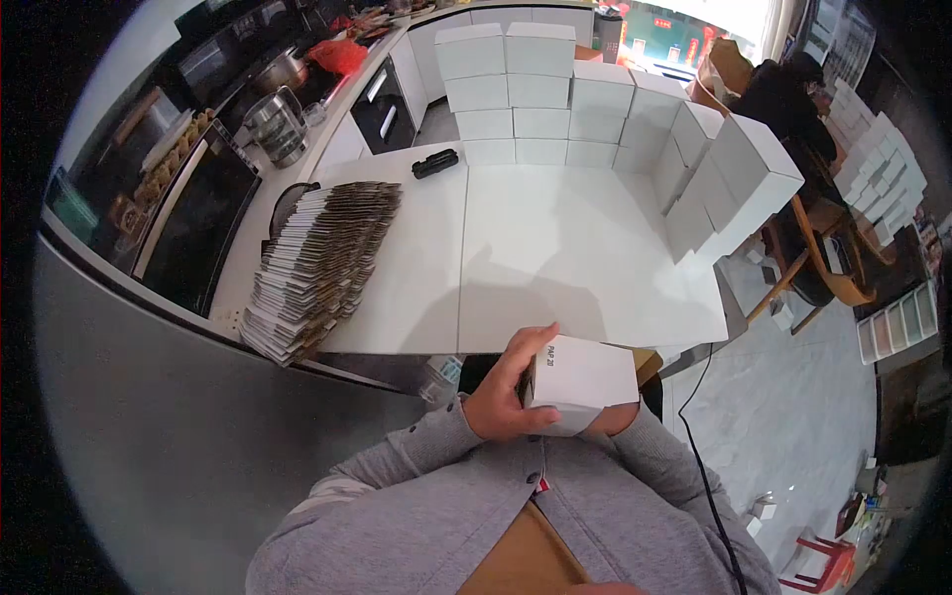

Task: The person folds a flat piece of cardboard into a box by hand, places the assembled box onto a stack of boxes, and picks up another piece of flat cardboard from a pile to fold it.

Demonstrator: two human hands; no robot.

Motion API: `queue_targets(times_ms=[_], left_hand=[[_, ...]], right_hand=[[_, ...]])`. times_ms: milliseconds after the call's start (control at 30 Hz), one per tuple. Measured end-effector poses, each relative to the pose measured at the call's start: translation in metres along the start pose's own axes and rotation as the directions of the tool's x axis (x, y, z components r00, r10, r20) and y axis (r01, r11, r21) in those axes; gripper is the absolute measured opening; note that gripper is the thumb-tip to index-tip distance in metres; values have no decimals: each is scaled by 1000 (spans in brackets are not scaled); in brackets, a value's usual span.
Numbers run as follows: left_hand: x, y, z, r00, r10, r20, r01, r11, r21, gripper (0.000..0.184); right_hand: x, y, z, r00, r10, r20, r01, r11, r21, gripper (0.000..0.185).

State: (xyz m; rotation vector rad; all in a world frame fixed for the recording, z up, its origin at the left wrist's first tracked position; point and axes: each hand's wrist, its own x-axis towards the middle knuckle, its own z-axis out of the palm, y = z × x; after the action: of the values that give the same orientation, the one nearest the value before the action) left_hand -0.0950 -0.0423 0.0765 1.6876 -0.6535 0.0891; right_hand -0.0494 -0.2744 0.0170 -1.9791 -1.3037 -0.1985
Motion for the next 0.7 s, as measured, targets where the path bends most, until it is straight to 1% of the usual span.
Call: queue_targets(times_ms=[33, 67, 100, 133, 167, 200, 267, 333, 367, 500, 533, 667, 700], left_hand=[[1, 1, 0, 1000, 0, -1, 0, 1000, 0, 115], [1, 1, 0, 1000, 16, 6, -16, 1000, -18, 109], [3, 2, 1, 999, 33, 11, -32, 999, -36, 104], [4, 2, 2, 999, 49, 17, -48, 997, -54, 98], [4, 3, 3, 998, 66, 24, -64, 995, -73, 93], [4, 3, 4, 997, 66, 25, -64, 995, -73, 93], [4, 3, 6, 998, 64, 3, -63, 991, -122, 84], [6, 3, 8, 998, 60, -20, -62, 984, -169, 76], [6, 5, 9, 998, 60, -20, -62, 984, -169, 76], [7, 14, 10, 998, -21, -64, 15, 994, -105, 67], [7, 14, 10, 998, -21, -64, 15, 994, -105, 67], [4, 14, 8, 996, -61, -65, 57, 996, -70, 66], [3, 13, 9, 996, -62, -65, 58, 996, -72, 66]], right_hand=[[-2, 0, 1, 1000, 0, 1, 0, 1000, 0, 82], [-6, 2, 3, 996, 82, 27, -87, 957, 277, 83], [-10, 4, 5, 985, 154, 75, -170, 832, 528, 84], [-14, 5, 7, 968, 209, 141, -244, 635, 733, 85], [-17, 5, 10, 945, 243, 218, -300, 384, 873, 86], [-17, 4, 12, 945, 244, 218, -300, 385, 873, 86], [-14, 1, 21, 959, 215, 186, -216, 125, 968, 84], [-11, 0, 25, 970, 196, 147, -119, -148, 982, 83], [-12, 0, 24, 970, 196, 146, -118, -148, 982, 83], [-13, 0, 20, 949, 238, 209, -208, -31, 978, 83], [-12, 0, 19, 948, 239, 209, -208, -31, 978, 83], [-9, 1, 16, 973, 184, 139, -177, 211, 961, 82], [-11, 1, 18, 973, 185, 140, -179, 210, 961, 82]])
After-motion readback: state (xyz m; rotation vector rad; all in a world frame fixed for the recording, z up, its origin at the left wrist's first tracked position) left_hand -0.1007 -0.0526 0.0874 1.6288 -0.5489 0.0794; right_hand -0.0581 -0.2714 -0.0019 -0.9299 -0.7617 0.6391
